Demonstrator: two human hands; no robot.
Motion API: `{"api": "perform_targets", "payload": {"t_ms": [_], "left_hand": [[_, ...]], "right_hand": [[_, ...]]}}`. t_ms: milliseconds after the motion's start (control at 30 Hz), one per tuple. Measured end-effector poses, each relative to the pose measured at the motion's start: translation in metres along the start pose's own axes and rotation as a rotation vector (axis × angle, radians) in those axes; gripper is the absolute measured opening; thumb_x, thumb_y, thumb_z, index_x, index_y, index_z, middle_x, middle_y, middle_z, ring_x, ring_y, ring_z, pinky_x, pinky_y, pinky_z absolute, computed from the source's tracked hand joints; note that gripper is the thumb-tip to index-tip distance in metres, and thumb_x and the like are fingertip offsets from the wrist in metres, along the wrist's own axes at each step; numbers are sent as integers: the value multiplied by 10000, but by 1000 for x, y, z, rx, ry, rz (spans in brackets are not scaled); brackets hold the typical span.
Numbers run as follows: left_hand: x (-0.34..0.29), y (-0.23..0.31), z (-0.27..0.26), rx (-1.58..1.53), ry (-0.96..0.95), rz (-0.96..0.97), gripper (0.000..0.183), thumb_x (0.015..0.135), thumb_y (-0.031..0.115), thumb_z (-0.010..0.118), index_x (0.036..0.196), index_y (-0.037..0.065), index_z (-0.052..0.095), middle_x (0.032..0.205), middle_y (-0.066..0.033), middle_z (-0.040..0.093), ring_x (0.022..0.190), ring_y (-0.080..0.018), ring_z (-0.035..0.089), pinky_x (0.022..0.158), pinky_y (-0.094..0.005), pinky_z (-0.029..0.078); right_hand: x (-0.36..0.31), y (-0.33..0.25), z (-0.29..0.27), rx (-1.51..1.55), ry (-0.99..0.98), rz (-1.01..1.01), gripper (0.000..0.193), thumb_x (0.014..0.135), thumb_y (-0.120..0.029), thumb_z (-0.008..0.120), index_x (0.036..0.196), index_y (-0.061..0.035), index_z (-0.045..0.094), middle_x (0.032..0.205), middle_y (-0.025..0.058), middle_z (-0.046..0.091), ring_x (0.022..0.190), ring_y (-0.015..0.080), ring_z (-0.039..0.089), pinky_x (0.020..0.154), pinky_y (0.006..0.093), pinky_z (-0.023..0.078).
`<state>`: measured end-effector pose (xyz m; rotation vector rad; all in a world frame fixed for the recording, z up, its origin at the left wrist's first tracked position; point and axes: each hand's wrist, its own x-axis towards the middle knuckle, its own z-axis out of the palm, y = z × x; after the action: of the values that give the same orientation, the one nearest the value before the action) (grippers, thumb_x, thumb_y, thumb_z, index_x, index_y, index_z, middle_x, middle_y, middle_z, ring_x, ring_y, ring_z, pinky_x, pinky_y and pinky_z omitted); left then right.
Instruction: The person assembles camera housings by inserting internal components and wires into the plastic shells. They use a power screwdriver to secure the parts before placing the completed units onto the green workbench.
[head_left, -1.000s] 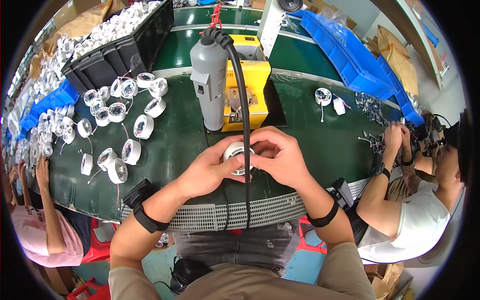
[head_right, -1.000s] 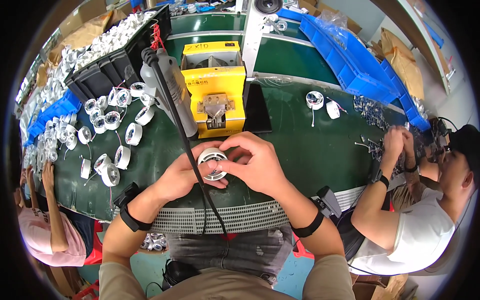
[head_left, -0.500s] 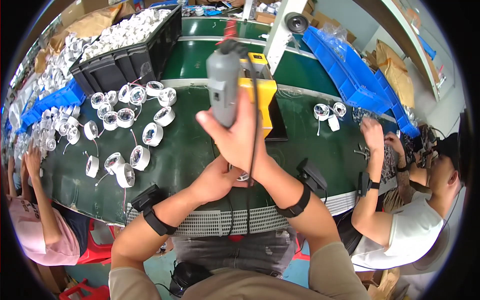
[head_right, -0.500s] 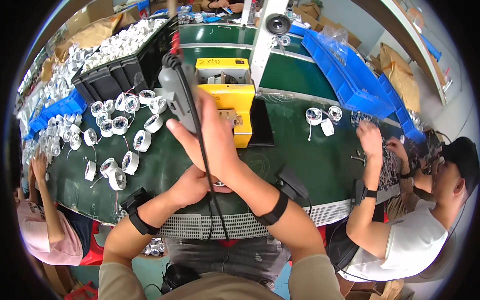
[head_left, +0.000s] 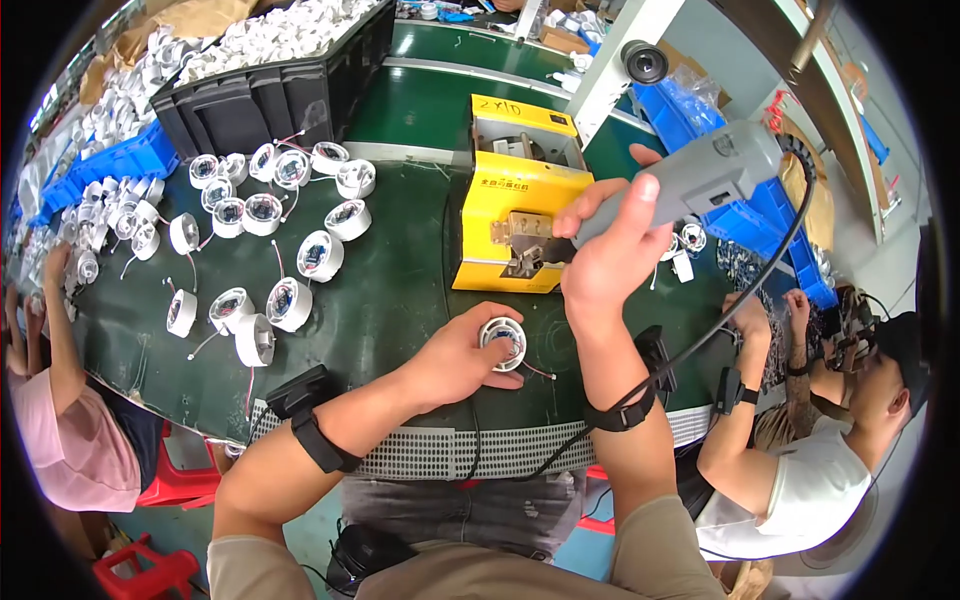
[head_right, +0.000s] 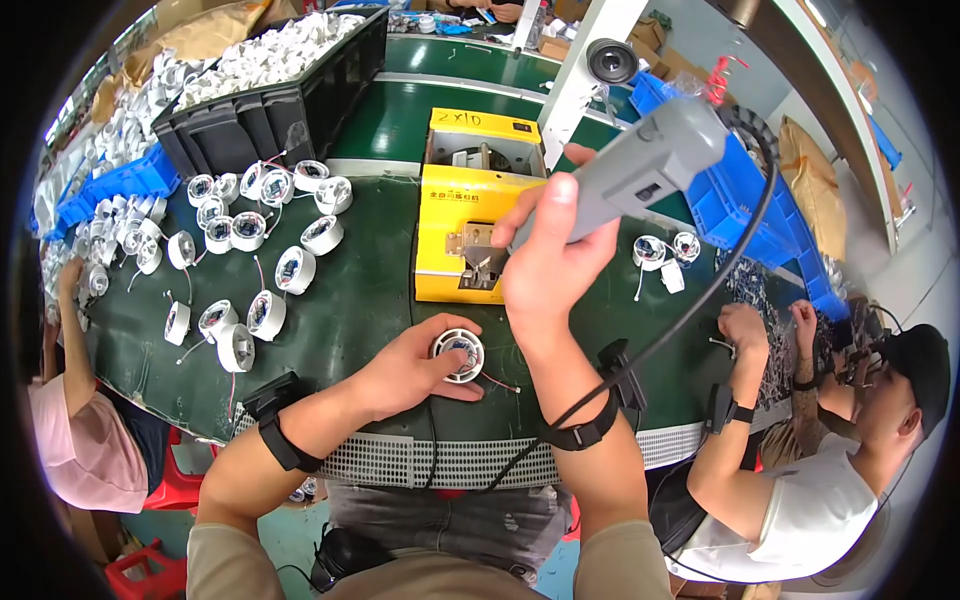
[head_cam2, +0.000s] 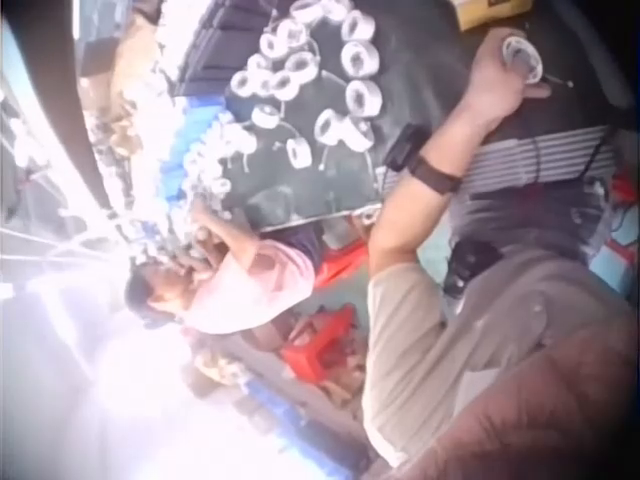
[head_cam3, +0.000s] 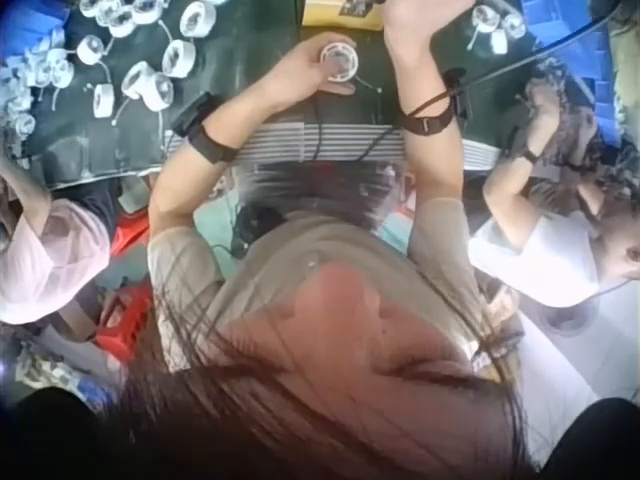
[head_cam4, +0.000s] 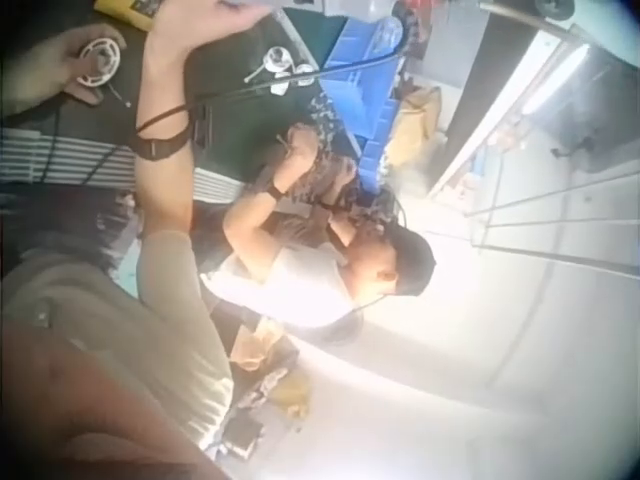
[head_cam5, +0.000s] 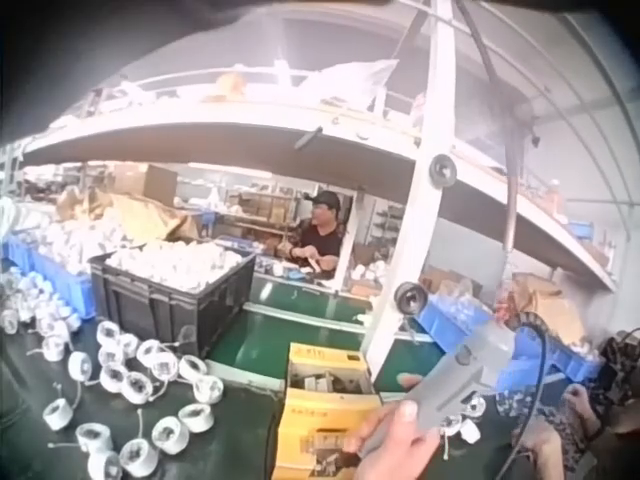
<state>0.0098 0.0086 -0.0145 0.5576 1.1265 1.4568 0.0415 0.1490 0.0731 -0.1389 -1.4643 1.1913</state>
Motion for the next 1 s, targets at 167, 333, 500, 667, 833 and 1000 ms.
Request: {"api": "perform_targets", "payload": {"t_ms": [167,333,500,667,833,1000], "left_hand": [[0,4,0,-47,26,-45,311,964,24,457,1273,20,431,1063,-88,547,940,-229,634,885,-373,571],[-1,5,0,-63,22,-46,326,965,16,453,1289,9,422,1074,-86,542,973,-217,619,911,-371,561],[-2,6,1,-81,22,-54,341,963,10,454,1301,3,414,1084,-83,532,985,-209,609,924,-370,555],[-3,5,0,-95,20,-45,345,956,1,458,1298,-4,413,1091,-79,524,999,-198,596,926,-372,554],[-1,5,-1,-87,3,-37,366,942,13,482,1297,-22,402,1140,-117,508,995,-202,591,870,-342,579],[-2,8,2,-66,39,-56,347,936,1,487,1276,-15,417,1109,-107,521,979,-214,606,877,-356,577]], "right_hand": [[-2,9,2,15,-10,-10,440,988,-370,436,1173,28,404,557,67,473,421,160,468,416,294,401],[-1,11,8,11,-19,-13,374,996,-327,434,1139,18,413,560,71,485,432,152,478,433,287,411],[-1,14,8,24,-48,-21,342,1000,-310,429,1114,12,415,567,75,493,440,151,483,439,285,415],[-4,15,6,4,-58,-31,342,1002,-313,420,1115,10,415,570,77,494,442,151,483,439,287,416],[-3,12,6,25,-29,-6,342,1005,-314,408,1126,6,412,571,78,492,445,151,483,438,289,420],[-3,12,6,0,-41,-3,350,1005,-322,411,1125,6,409,576,78,493,444,153,483,438,294,421]]}}
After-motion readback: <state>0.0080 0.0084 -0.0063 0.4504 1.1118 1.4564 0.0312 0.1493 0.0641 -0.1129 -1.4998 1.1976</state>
